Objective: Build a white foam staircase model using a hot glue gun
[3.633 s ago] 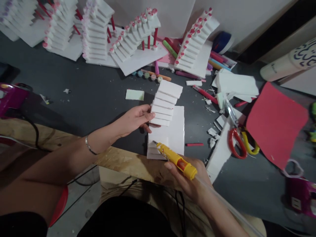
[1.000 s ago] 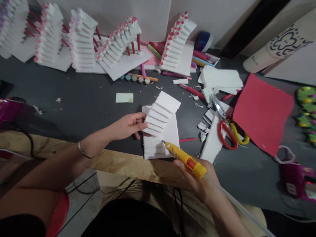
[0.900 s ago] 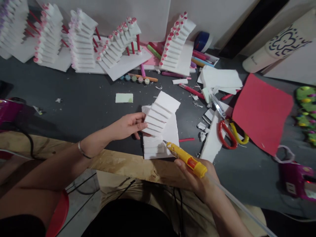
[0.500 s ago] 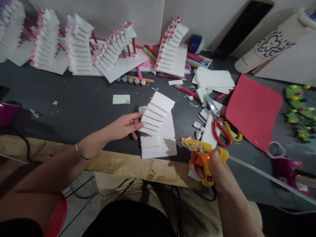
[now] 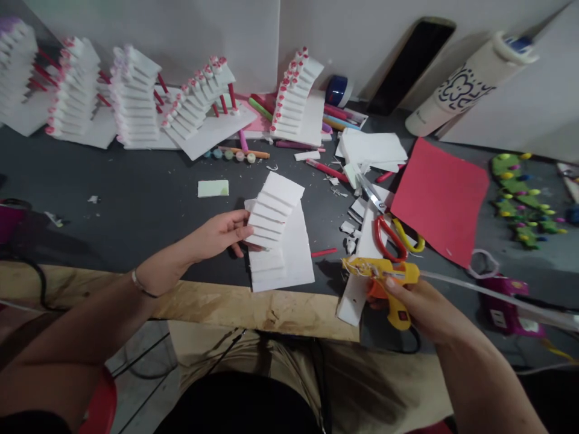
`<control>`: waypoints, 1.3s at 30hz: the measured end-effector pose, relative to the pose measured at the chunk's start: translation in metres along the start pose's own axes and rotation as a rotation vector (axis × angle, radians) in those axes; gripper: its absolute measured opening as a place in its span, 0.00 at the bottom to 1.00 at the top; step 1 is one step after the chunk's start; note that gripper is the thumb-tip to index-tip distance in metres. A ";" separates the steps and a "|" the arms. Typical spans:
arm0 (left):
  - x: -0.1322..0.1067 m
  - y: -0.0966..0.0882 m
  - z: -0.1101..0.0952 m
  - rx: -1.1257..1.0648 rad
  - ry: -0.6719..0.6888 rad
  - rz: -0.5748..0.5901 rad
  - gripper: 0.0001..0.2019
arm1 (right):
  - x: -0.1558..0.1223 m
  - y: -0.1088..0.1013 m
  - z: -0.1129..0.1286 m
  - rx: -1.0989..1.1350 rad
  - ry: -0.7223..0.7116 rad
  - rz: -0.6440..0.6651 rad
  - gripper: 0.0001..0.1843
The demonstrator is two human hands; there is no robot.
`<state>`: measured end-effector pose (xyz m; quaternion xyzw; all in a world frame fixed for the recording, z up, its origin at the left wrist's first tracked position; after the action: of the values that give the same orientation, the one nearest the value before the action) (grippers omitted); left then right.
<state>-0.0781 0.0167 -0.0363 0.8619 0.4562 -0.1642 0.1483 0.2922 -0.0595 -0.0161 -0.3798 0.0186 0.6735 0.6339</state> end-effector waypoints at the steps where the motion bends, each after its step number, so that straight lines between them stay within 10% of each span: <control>1: 0.000 0.000 0.000 -0.001 -0.001 -0.004 0.16 | 0.003 0.000 0.000 0.040 0.041 0.035 0.34; 39: 0.003 -0.009 0.000 -0.083 0.075 -0.156 0.18 | 0.001 0.005 0.018 0.038 -0.055 0.113 0.23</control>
<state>-0.0839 0.0234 -0.0383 0.8225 0.5336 -0.1240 0.1533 0.2794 -0.0503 -0.0057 -0.3472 0.0354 0.7179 0.6024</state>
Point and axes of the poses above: each hand's wrist, its own x-axis towards the middle knuckle, its own y-axis out of the palm, z = x × y, the point moved 2 cm from there along x, towards the middle knuckle, and after that the axes turned 5 degrees about -y, right-handed, at the moved point
